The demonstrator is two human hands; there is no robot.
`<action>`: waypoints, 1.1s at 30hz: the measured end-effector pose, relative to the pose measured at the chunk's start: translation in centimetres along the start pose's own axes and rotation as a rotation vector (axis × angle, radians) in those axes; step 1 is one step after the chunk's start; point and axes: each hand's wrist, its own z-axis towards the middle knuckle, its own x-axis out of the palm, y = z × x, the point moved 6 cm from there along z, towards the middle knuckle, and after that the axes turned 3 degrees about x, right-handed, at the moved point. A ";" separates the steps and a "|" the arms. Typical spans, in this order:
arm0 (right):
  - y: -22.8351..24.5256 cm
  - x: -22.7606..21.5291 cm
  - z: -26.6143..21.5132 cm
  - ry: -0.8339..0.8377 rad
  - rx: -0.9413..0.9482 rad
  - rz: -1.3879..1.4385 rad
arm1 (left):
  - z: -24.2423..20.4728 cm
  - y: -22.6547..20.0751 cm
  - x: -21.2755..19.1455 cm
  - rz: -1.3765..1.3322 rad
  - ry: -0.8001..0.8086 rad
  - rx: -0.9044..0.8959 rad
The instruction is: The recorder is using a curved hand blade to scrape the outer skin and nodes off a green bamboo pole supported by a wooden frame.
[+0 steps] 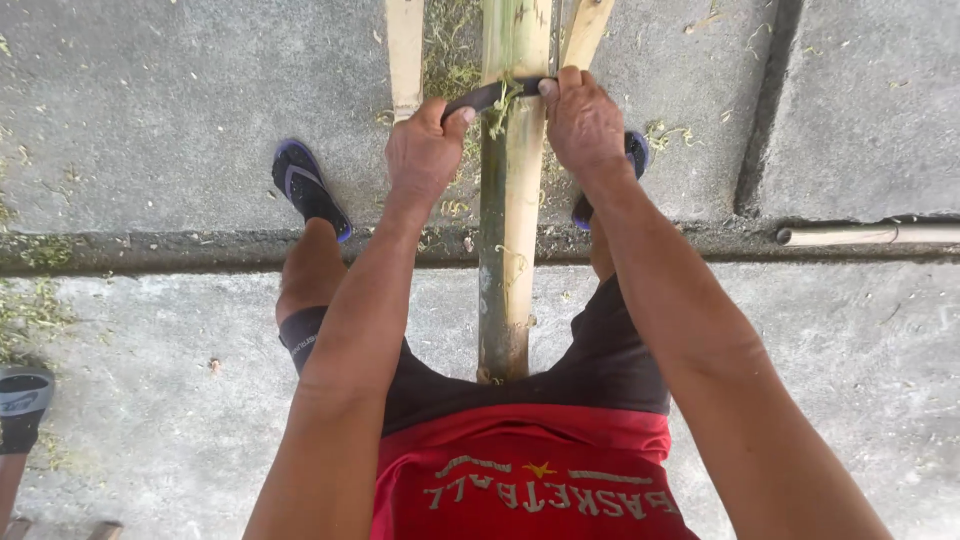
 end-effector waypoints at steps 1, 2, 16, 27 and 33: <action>-0.3 0.6 -0.4 0.010 0.002 -0.003 | -0.2 0.6 0.2 -0.003 0.007 -0.008; -0.4 0.9 -0.9 -0.017 -0.023 -0.041 | -0.5 0.6 -0.1 -0.016 -0.089 0.098; 0.0 3.5 -9.0 0.007 -0.055 -0.042 | -7.0 3.0 1.0 -0.017 -0.026 0.326; 1.4 -0.3 -0.7 -0.127 -0.098 -0.145 | 1.1 2.9 0.8 -0.180 -0.149 0.227; 1.9 -0.9 -2.1 0.082 0.077 -0.091 | -0.1 2.4 0.0 -0.177 -0.154 0.190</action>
